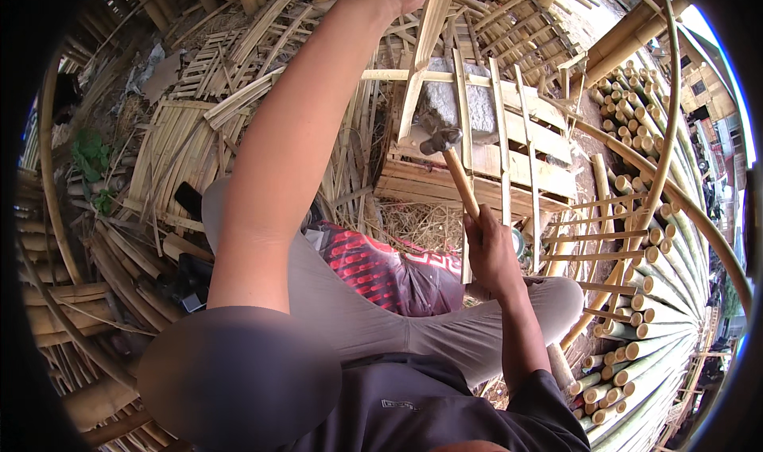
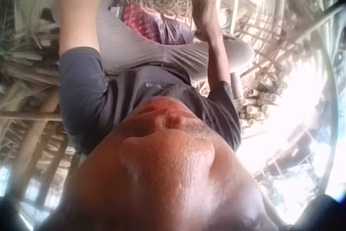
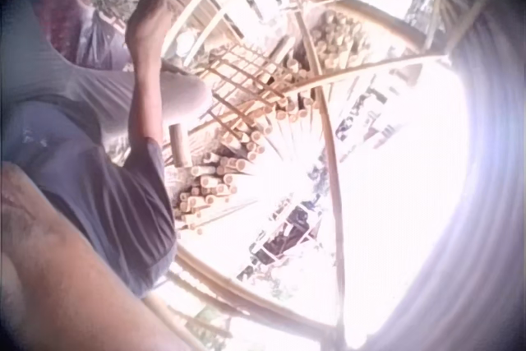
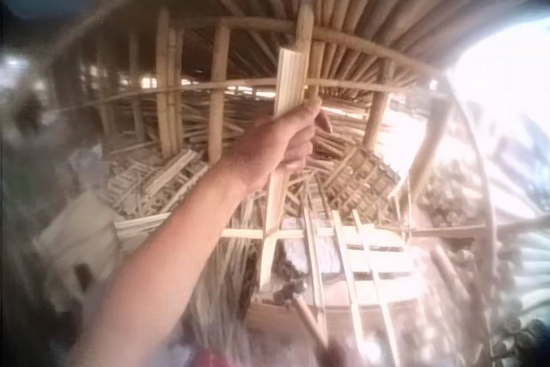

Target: The person shaves a piece of bamboo using a large blade, repeatedly scraping it to thin the wood while holding it in their hand.

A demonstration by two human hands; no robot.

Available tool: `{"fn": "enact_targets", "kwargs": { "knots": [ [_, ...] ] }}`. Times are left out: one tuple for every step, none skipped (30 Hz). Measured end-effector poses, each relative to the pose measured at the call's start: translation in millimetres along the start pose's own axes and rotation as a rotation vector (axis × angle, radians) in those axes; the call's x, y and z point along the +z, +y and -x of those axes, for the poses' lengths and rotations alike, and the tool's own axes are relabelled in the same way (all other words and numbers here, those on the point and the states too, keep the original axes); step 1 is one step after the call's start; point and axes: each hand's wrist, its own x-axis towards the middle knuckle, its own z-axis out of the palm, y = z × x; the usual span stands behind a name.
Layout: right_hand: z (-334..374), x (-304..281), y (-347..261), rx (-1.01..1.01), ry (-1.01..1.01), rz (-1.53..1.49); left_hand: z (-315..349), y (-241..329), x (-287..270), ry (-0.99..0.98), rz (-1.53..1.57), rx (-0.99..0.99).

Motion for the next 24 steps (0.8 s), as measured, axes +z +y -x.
{"fn": "enact_targets", "kwargs": {
  "knots": [
    [1.8,-8.8,-2.0,0.016,0.018,-0.028,-0.2,3.0,-4.1,-0.012,-0.007,-0.009],
    [4.1,-18.7,-1.0,0.043,0.039,-0.041,3.6,10.0,-5.2,0.016,-0.066,-0.024],
    [4.6,-28.4,1.6,0.070,0.059,-0.057,2.3,17.5,-4.1,0.056,-0.045,-0.025],
    [7.0,-36.5,13.8,0.054,0.127,-0.056,3.3,23.4,6.0,0.096,-0.004,-0.030],
    [7.2,-41.7,19.6,0.106,0.150,-0.100,8.1,23.4,8.0,0.147,0.037,-0.052],
    [5.4,-49.5,22.4,0.104,0.185,-0.125,8.2,19.7,-6.7,0.128,0.055,-0.098],
    [4.3,-56.2,26.4,0.104,0.215,-0.154,8.4,24.0,-5.5,0.168,-0.040,-0.081],
    [2.1,-61.2,32.2,0.145,0.239,-0.176,9.5,28.0,-3.7,0.208,-0.136,-0.062],
    [1.7,-67.1,29.3,0.165,0.291,-0.212,10.4,32.8,-1.9,0.247,-0.232,-0.043],
    [1.9,-71.0,34.6,0.176,0.292,-0.236,14.4,36.2,-2.5,0.265,-0.252,-0.090],
    [2.4,-76.7,41.7,0.188,0.293,-0.261,14.9,34.3,-7.9,0.239,-0.244,-0.052],
    [2.8,-79.8,43.9,0.237,0.309,-0.323,13.1,29.3,-15.6,0.213,-0.235,-0.014],
    [6.2,-83.7,43.8,0.281,0.301,-0.341,13.1,29.1,-16.4,0.186,-0.226,0.020],
    [7.0,-86.1,49.5,0.267,0.323,-0.330,13.5,28.0,-16.0,0.215,-0.236,0.038],
    [6.3,-88.7,57.2,0.254,0.347,-0.320,13.4,27.0,-14.9,0.242,-0.247,0.055],
    [8.2,-94.0,67.7,0.253,0.386,-0.276,10.8,23.3,-8.3,0.262,-0.243,0.074],
    [6.7,-97.7,80.3,0.247,0.406,-0.109,13.7,22.2,-6.5,0.265,-0.300,0.106],
    [3.8,-100.8,89.0,0.257,0.415,-0.096,17.3,24.3,-8.0,0.264,-0.356,0.139],
    [2.0,-106.0,98.9,0.279,0.428,-0.073,20.1,22.9,-7.7,0.261,-0.396,0.173],
    [-3.7,-112.3,110.2,0.261,0.392,0.040,26.8,31.0,-6.0,0.327,-0.470,0.111],
    [-9.6,-118.7,121.4,0.247,0.353,0.158,37.6,28.1,-10.6,0.372,-0.506,0.146],
    [-19.0,-120.3,131.6,0.249,0.322,0.174,46.8,29.5,-12.1,0.398,-0.570,0.217],
    [-22.8,-124.1,143.1,0.260,0.298,0.203,57.2,21.5,-4.7,0.460,-0.531,0.304],
    [-29.4,-120.9,145.8,0.279,0.257,0.256,73.2,24.4,-38.7,0.321,-0.618,0.231]
  ]
}}
